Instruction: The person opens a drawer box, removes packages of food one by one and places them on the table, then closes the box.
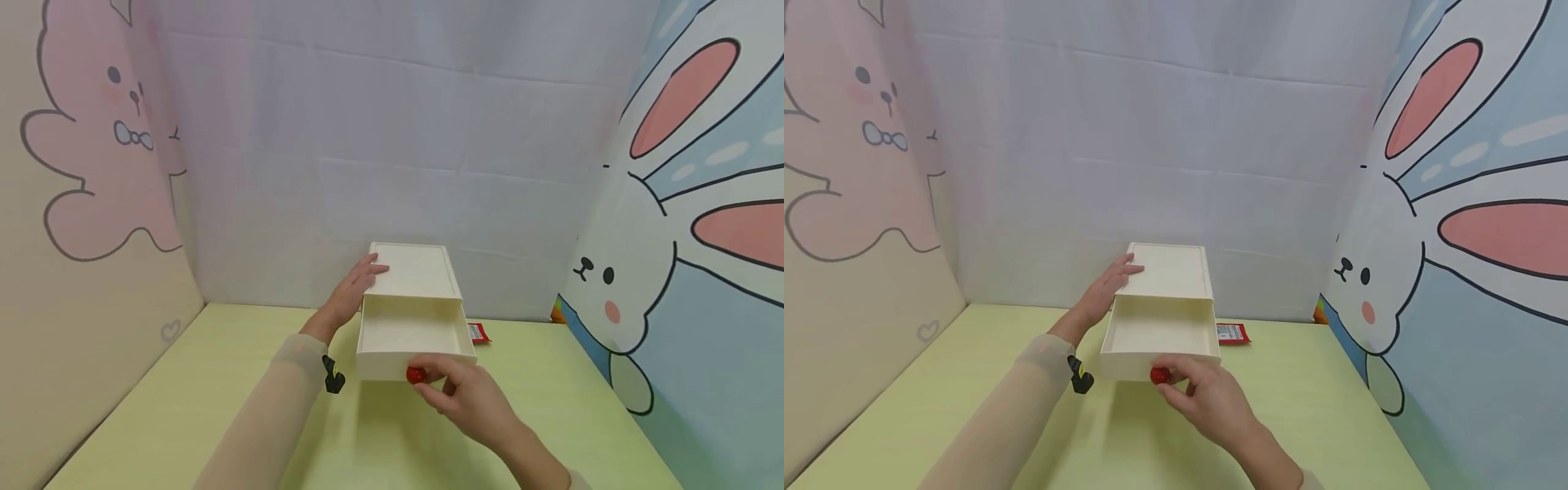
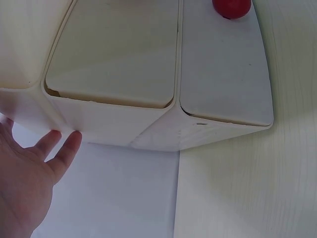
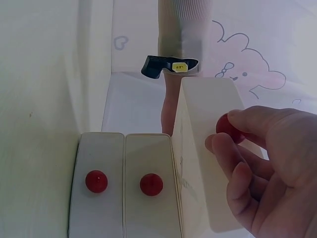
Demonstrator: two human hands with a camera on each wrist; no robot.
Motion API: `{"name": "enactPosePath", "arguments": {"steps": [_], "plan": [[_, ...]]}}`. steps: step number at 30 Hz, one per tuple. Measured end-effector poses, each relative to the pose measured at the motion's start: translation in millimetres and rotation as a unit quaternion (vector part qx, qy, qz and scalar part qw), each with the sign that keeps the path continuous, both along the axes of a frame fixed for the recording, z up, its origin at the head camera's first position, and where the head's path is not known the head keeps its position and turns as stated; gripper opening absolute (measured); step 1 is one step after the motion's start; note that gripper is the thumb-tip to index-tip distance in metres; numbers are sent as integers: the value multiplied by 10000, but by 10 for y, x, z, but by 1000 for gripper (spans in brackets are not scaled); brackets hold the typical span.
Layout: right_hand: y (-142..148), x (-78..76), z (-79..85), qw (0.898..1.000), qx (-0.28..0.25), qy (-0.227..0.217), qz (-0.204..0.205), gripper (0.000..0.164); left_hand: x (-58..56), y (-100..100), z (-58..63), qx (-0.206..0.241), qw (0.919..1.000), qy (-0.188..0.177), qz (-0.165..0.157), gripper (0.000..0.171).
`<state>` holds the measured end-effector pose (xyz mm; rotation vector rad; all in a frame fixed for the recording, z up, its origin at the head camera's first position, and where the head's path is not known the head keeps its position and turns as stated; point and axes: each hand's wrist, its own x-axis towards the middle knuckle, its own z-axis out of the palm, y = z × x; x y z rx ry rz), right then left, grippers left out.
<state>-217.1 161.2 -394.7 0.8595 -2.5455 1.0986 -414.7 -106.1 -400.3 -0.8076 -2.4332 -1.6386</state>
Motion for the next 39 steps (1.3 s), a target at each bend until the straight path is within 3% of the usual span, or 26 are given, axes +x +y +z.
{"name": "enactPosePath", "arguments": {"steps": [7, 14, 39], "plan": [[-13, -61, -11, 10000, -10, 79, 41, 27, -6, 5, -8, -72, 10000, -37, 12, 57], [-11, -140, 35, 9998, 60, -54, -166, 29, -53, 16, 54, -63, 10000, 11, 44, 55], [-61, -294, 51, 9988, -140, -368, -286, 27, -43, -3, 8, -68, 10000, -62, 26, 57]]}}
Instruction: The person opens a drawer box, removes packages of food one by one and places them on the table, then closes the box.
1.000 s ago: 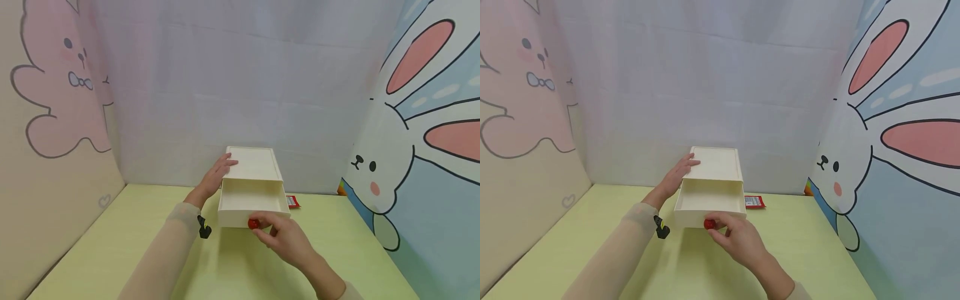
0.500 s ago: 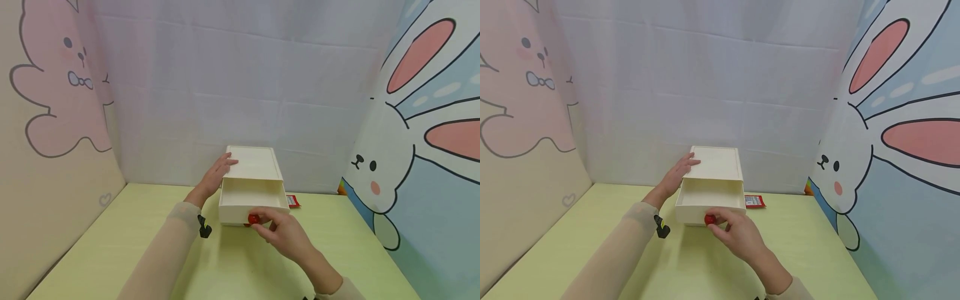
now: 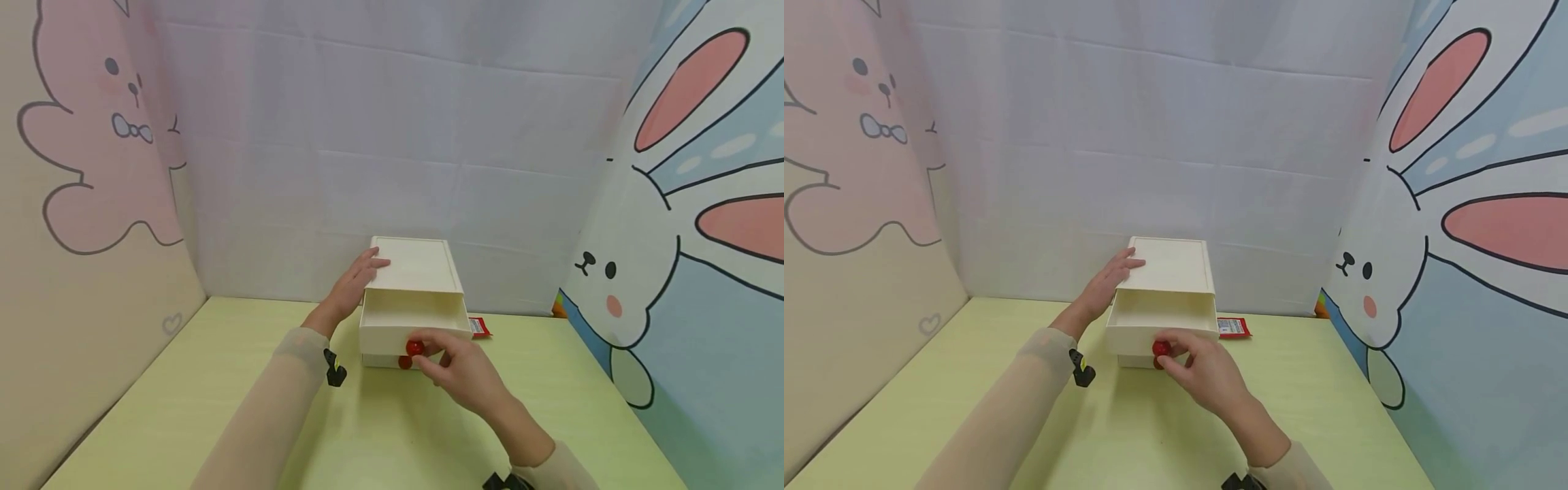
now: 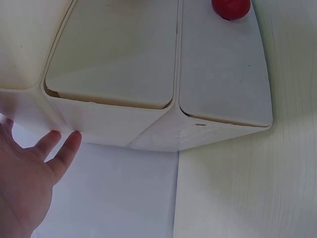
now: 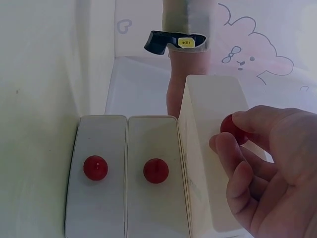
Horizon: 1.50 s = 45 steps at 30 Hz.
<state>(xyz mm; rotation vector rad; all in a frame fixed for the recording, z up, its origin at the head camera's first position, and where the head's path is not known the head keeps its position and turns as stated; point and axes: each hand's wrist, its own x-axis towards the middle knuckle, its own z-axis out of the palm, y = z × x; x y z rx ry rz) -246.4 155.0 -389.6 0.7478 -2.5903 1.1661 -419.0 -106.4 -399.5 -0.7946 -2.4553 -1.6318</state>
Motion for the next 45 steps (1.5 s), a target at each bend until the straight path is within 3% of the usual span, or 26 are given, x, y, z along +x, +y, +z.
{"name": "enactPosePath", "arguments": {"steps": [16, 45], "plan": [[-36, -159, -15, 9991, -68, -155, -400, 30, 33, 7, 15, 19, 10000, -56, 10, 57], [-88, -319, -65, 9970, -476, -434, -424, 34, 33, 14, 5, 53, 10000, -7, -9, 56]]}}
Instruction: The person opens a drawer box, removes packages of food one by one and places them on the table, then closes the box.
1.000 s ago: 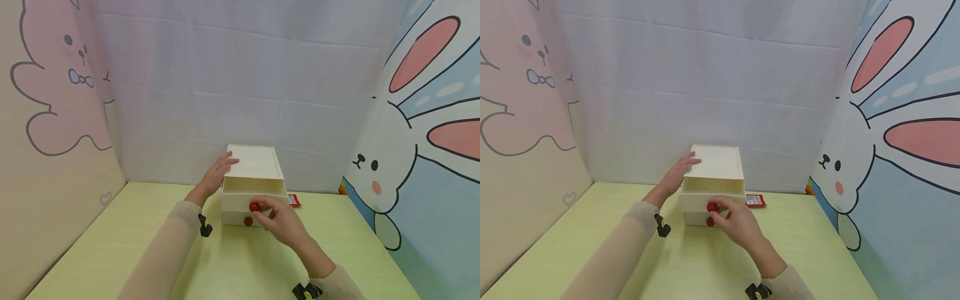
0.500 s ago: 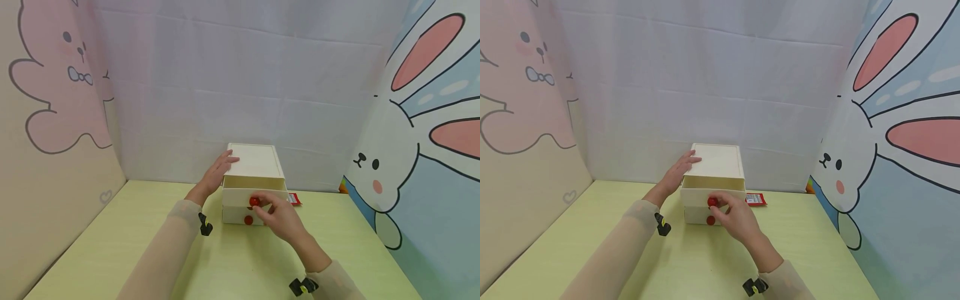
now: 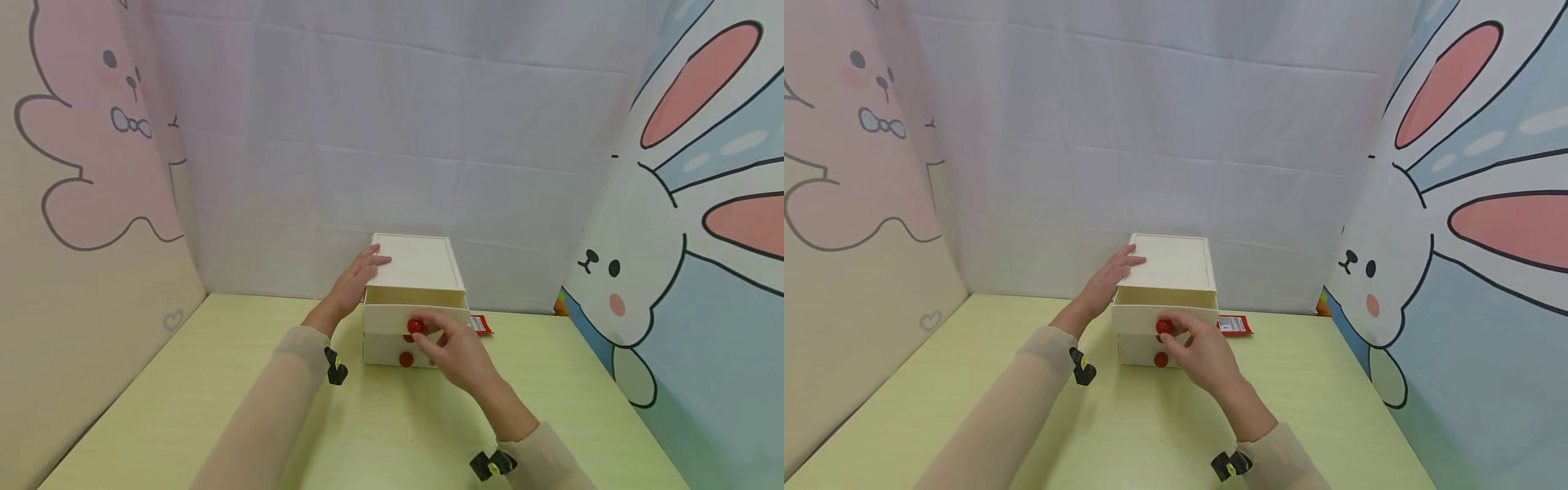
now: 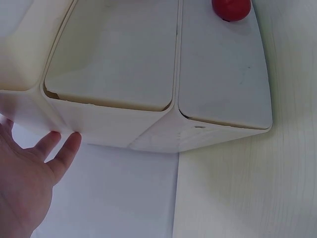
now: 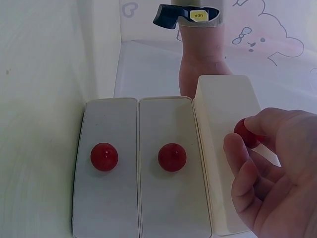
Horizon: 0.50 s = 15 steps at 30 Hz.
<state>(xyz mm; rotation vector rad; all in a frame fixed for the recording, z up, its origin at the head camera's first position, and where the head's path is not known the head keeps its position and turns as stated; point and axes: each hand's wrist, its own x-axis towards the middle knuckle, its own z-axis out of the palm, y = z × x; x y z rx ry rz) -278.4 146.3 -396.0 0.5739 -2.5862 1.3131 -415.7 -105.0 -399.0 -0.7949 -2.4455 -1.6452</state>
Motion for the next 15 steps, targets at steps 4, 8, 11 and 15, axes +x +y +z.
{"name": "enactPosePath", "arguments": {"steps": [4, 8, 11, 15], "plan": [[2, -22, -10, 10000, -29, 61, 41, 34, 1, 6, 5, 21, 10000, -8, -15, 56], [3, -44, -17, 9999, -54, 75, 70, 33, -2, 4, 2, 9, 10000, -24, 10, 56], [-1, -57, -20, 10000, -47, 77, 41, 33, 1, 2, 6, -3, 10000, -30, 4, 56], [-15, -67, -18, 10000, -42, 52, -24, 34, 10, 2, 14, -4, 10000, -39, -17, 56]]}}
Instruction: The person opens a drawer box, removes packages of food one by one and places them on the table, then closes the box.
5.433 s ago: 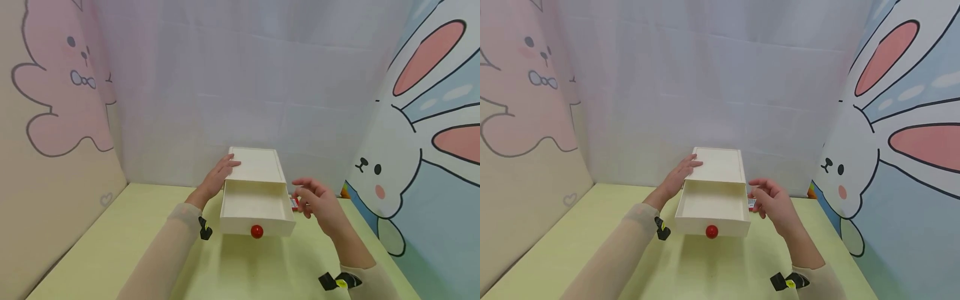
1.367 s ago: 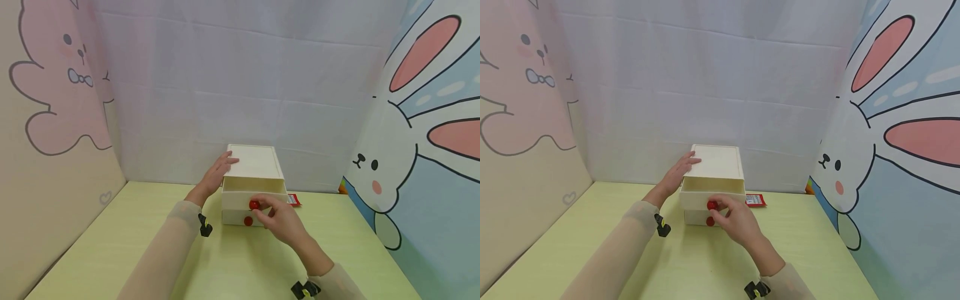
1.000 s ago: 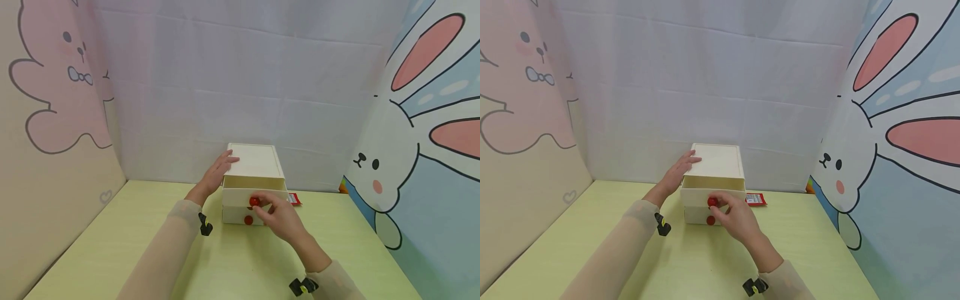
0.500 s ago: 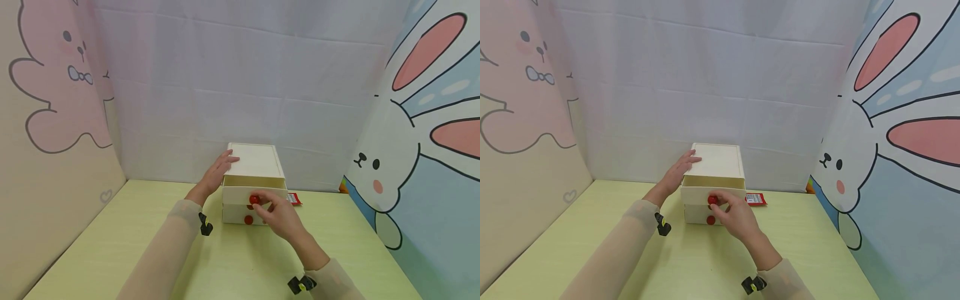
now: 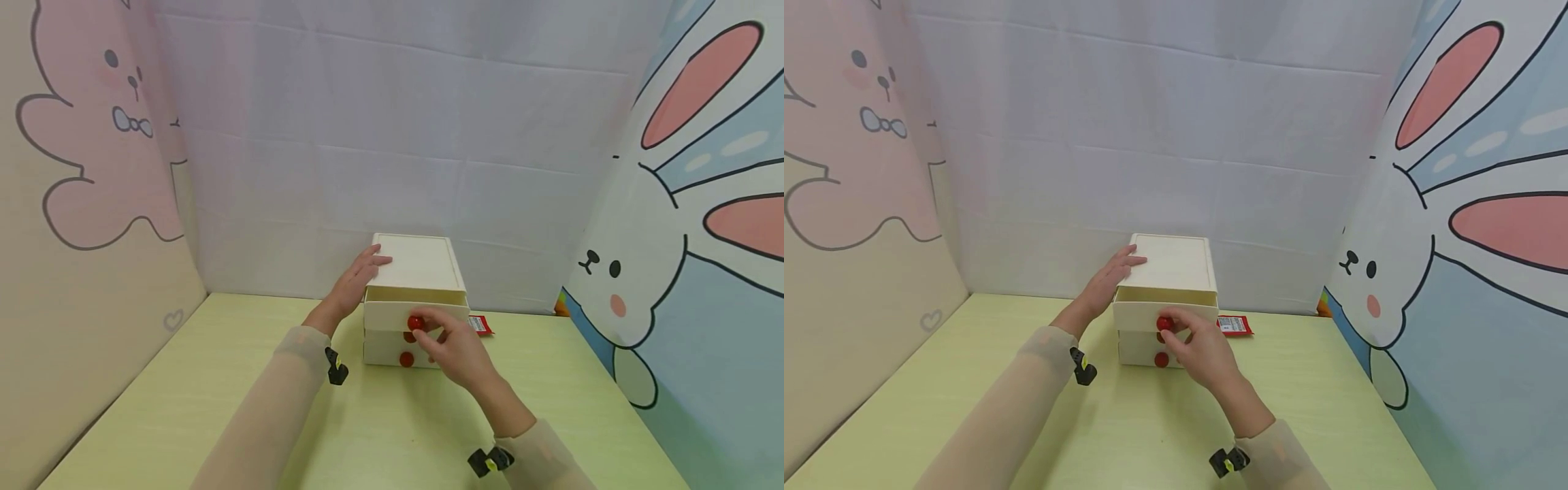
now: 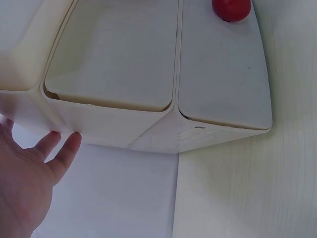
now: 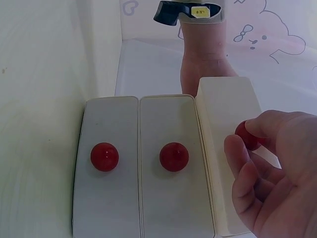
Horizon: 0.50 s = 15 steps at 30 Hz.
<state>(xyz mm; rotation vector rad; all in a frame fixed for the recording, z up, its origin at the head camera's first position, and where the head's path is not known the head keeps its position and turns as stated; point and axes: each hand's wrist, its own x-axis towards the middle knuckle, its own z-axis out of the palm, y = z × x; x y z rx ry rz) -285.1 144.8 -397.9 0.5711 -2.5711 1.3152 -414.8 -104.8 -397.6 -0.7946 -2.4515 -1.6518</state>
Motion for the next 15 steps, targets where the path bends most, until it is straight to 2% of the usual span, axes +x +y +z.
{"name": "enactPosePath", "arguments": {"steps": [15], "plan": [[-36, -53, 16, 9999, 22, -96, -122, 36, 0, 14, 3, -79, 9999, -17, 110, 57]]}}
